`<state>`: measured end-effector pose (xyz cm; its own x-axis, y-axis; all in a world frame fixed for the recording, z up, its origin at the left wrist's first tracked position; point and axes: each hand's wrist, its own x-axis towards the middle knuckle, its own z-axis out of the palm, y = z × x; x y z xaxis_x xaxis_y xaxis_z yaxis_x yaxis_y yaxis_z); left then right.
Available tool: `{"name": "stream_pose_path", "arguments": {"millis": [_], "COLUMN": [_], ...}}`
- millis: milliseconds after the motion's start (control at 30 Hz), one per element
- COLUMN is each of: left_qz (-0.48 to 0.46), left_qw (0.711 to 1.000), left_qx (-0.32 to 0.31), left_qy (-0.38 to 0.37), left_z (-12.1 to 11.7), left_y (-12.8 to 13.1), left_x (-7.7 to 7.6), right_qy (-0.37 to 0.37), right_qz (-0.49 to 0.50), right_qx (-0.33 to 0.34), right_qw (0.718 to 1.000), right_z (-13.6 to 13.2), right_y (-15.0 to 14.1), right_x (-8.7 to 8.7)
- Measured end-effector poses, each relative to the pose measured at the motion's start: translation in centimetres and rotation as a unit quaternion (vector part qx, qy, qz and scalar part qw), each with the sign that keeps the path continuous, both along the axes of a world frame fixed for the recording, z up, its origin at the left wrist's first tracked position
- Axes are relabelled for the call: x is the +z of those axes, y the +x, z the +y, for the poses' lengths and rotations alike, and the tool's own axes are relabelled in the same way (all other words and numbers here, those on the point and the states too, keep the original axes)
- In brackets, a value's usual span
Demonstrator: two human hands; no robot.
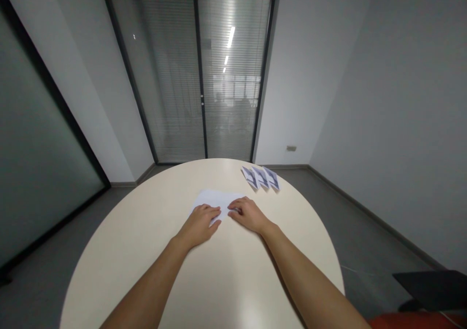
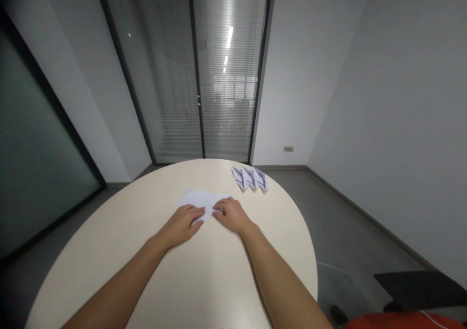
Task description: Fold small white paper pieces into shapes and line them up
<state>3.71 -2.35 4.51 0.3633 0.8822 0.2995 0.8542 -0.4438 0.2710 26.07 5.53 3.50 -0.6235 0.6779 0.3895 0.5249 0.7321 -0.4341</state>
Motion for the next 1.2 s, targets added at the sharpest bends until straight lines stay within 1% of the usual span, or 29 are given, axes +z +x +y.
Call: {"name": "stream_pose_path", "arguments": {"millis": [133,233,333,433,567,700,833,933,1033,1100,1200], "left_qz": [0.003,0.001,0.0,0.0,0.004,0.002,-0.003,0.009,0.029,0.036,0.037], "left_qw": [1.0,0.999,0.997,0.996,0.997,0.998,0.998,0.999,0.999,0.999,0.999], "left_qx": [-0.022,-0.052,-0.081,-0.09,-0.076,-0.058,-0.045,-0.024,-0.014,-0.016,-0.013], "left_qy": [-0.002,-0.003,-0.001,0.002,-0.014,-0.028,-0.038,-0.041,-0.034,-0.026,-0.021], "left_z": [-0.6,-0.9,-1.0,-0.9,-0.8,-0.6,-0.3,-0.3,-0.4,-0.4,-0.4], "left_y": [0.6,1.0,1.2,1.1,1.0,0.6,0.2,0.2,0.3,0.4,0.4], "left_x": [0.9,1.2,0.9,0.4,-0.2,-0.6,-0.7,-0.6,-0.4,-0.3,-0.3], "right_qy": [0.004,0.001,-0.001,-0.004,-0.029,-0.085,-0.106,-0.095,-0.062,-0.04,-0.013], "right_qz": [-0.025,-0.036,-0.038,-0.039,-0.072,-0.12,-0.136,-0.128,-0.113,-0.106,-0.093], "right_qx": [-0.049,-0.059,-0.054,-0.042,-0.024,-0.001,0.008,-0.028,-0.064,-0.069,-0.051], "right_qw": [0.998,0.998,0.998,0.998,0.997,0.989,0.985,0.987,0.99,0.991,0.994], "right_z": [0.0,0.1,0.3,0.4,0.1,-0.5,-0.5,-0.2,0.0,-0.1,-0.4], "right_y": [0.1,0.2,0.3,0.5,0.9,1.2,1.2,1.2,1.2,1.1,0.7], "right_x": [0.0,0.0,-0.1,-0.4,-0.6,-0.1,0.2,0.0,-0.2,-0.2,0.0]}}
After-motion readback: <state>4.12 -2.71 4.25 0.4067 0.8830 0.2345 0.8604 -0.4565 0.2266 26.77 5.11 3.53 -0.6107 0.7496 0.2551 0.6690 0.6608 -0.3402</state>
